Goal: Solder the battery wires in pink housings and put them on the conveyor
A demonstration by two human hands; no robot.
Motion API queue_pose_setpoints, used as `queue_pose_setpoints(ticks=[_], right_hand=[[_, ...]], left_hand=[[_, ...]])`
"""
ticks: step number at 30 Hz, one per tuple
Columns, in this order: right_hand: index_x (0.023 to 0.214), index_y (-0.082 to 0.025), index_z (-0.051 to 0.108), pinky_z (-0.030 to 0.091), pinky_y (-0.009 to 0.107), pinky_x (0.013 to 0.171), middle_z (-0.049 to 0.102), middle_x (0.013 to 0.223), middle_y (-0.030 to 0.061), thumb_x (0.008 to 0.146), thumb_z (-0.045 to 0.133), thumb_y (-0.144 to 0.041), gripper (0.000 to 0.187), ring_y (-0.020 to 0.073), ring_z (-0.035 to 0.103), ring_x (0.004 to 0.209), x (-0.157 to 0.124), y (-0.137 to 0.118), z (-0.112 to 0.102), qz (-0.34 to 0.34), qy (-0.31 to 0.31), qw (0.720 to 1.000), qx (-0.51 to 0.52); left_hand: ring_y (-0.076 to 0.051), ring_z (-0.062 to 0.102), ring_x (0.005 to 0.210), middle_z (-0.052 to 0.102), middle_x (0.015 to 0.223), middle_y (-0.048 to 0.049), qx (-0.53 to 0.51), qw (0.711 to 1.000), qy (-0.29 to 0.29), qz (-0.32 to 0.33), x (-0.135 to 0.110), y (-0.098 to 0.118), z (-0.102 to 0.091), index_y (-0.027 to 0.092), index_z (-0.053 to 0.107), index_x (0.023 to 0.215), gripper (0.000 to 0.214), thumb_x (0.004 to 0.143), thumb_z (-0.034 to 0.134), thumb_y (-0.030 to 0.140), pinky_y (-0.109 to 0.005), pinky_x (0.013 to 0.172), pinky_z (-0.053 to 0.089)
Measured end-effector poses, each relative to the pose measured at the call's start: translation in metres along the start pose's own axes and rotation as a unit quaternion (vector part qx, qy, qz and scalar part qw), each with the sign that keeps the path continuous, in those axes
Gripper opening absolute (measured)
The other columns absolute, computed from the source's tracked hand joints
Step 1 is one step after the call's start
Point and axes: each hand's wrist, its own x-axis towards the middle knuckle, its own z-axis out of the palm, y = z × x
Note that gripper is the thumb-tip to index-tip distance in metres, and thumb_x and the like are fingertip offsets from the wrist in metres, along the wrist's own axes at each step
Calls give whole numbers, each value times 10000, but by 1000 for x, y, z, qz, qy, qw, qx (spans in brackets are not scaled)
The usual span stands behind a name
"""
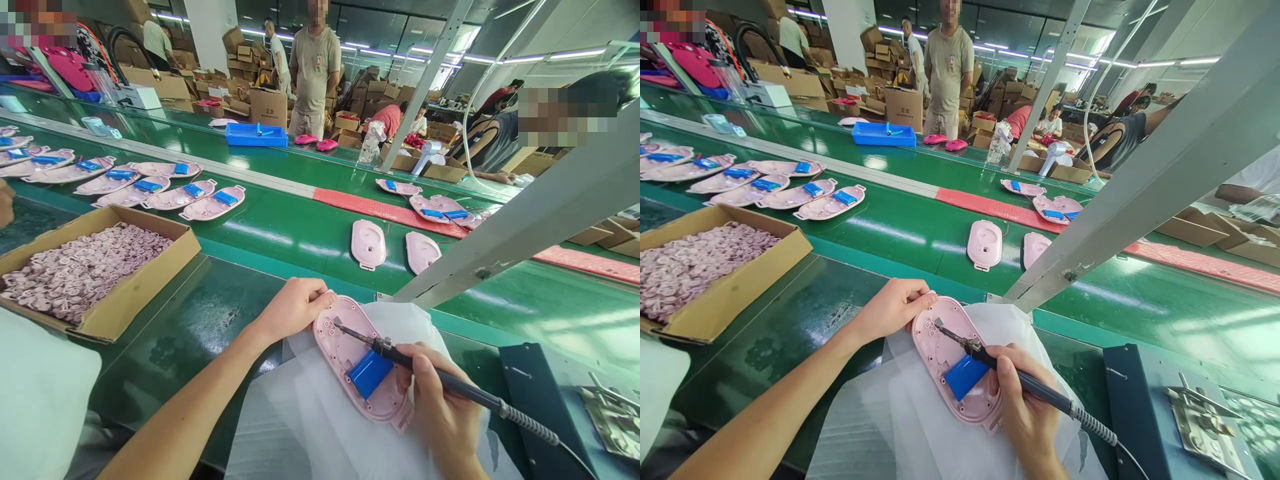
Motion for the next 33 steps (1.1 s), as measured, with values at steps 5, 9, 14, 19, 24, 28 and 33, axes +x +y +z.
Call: queue_pose_setpoints(ticks=[5, 9, 14, 19, 24, 28, 33], right_hand=[[889, -216, 843, 435, 242, 402, 641, 529, -15, 1002, 693, -422, 279, 139, 580, 424, -1, 1, -2, -3, 1, 1000, -9], [876, -224, 840, 426, 234, 398, 639, 527, -21, 1006, 693, -403, 265, 132, 574, 414, -1, 0, -2, -9, 2, 1000, -13], [926, -249, 843, 411, 214, 402, 650, 540, -31, 1016, 685, -345, 205, 119, 585, 426, -2, 0, 0, -12, -5, 1000, 6], [916, -251, 843, 410, 231, 403, 653, 522, -28, 1013, 683, -344, 209, 132, 582, 420, 0, -2, 0, -20, -10, 1000, 8], [926, -268, 854, 401, 257, 388, 652, 518, -14, 1004, 680, -317, 196, 147, 584, 401, 1, -4, 0, -16, -11, 1000, 8], [926, -304, 871, 381, 286, 364, 650, 506, 20, 992, 675, -290, 208, 172, 593, 395, 2, -4, -3, -16, -22, 999, 16], [910, -330, 873, 365, 300, 348, 648, 501, 25, 982, 680, -325, 206, 189, 596, 391, 3, -2, -3, -6, -8, 1000, 20]], left_hand=[[-129, 578, 459, 572, 535, 36, -8, 1000, -1, 1, 0, 1, 0, 201, 546, 702, 352, 963, 556, 436, -233, 484, 305], [-131, 580, 463, 585, 543, 31, -2, 1000, -6, 1, -1, 2, -2, 198, 550, 710, 362, 969, 560, 451, -235, 487, 314], [-130, 592, 474, 590, 554, 29, -3, 1000, -8, -1, -1, 3, -2, 198, 545, 715, 359, 975, 552, 446, -232, 497, 331], [-128, 581, 472, 574, 535, 33, -3, 1000, -8, 0, -1, 3, -2, 200, 539, 709, 368, 975, 555, 455, -229, 496, 336], [-124, 582, 468, 574, 538, 35, -1, 1000, -8, -2, -1, 2, -2, 197, 544, 714, 366, 975, 555, 453, -228, 497, 338], [-123, 583, 468, 572, 540, 37, 1, 1000, -9, -3, -1, 2, -2, 194, 551, 720, 369, 976, 555, 461, -228, 500, 338], [-125, 582, 474, 576, 546, 34, 1, 1000, -6, -1, -1, 2, -2, 196, 550, 718, 374, 973, 555, 469, -231, 501, 327]])
